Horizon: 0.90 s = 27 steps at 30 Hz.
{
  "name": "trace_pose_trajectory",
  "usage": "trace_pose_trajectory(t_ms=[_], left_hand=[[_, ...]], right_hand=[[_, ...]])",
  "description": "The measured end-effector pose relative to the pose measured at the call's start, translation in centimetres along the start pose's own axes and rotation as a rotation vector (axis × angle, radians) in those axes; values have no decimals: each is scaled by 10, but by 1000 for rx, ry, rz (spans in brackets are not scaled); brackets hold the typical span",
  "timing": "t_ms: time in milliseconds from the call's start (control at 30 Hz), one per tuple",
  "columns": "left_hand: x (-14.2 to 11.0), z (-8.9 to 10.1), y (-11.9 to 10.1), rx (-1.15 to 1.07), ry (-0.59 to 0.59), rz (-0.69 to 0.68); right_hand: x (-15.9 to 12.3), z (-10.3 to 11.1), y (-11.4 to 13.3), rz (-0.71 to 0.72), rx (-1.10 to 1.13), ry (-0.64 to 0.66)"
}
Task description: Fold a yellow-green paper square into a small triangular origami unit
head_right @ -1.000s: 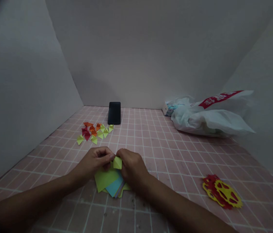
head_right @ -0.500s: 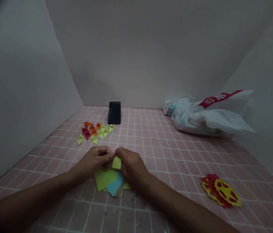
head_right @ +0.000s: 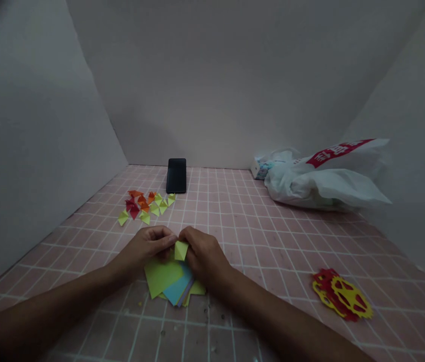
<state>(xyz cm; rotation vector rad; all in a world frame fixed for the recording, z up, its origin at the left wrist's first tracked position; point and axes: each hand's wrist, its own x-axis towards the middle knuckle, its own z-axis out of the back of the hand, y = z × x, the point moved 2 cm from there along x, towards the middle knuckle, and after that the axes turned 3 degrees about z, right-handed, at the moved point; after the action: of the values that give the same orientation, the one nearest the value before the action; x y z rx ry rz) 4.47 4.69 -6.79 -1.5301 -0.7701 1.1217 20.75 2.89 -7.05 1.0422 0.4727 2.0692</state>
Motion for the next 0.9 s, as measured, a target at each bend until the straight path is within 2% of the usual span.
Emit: trace_pose_trajectory(t_ms=[267, 400, 567, 767, 900], left_hand=[[-5, -2, -5, 1, 5, -20], [-5, -2, -7, 4, 10, -9], [-4, -1, -4, 14, 2, 8], [-3, 0, -5, 55, -43, -78], [-6, -2, -10, 44, -31, -109]], right_hand=[[-2, 1, 4, 212, -166, -78], [-2, 1, 4, 244, -188, -85], [-1, 3, 4, 192, -117, -66], [3, 6, 2, -9, 58, -46], [3, 8, 2, -75, 103, -74]])
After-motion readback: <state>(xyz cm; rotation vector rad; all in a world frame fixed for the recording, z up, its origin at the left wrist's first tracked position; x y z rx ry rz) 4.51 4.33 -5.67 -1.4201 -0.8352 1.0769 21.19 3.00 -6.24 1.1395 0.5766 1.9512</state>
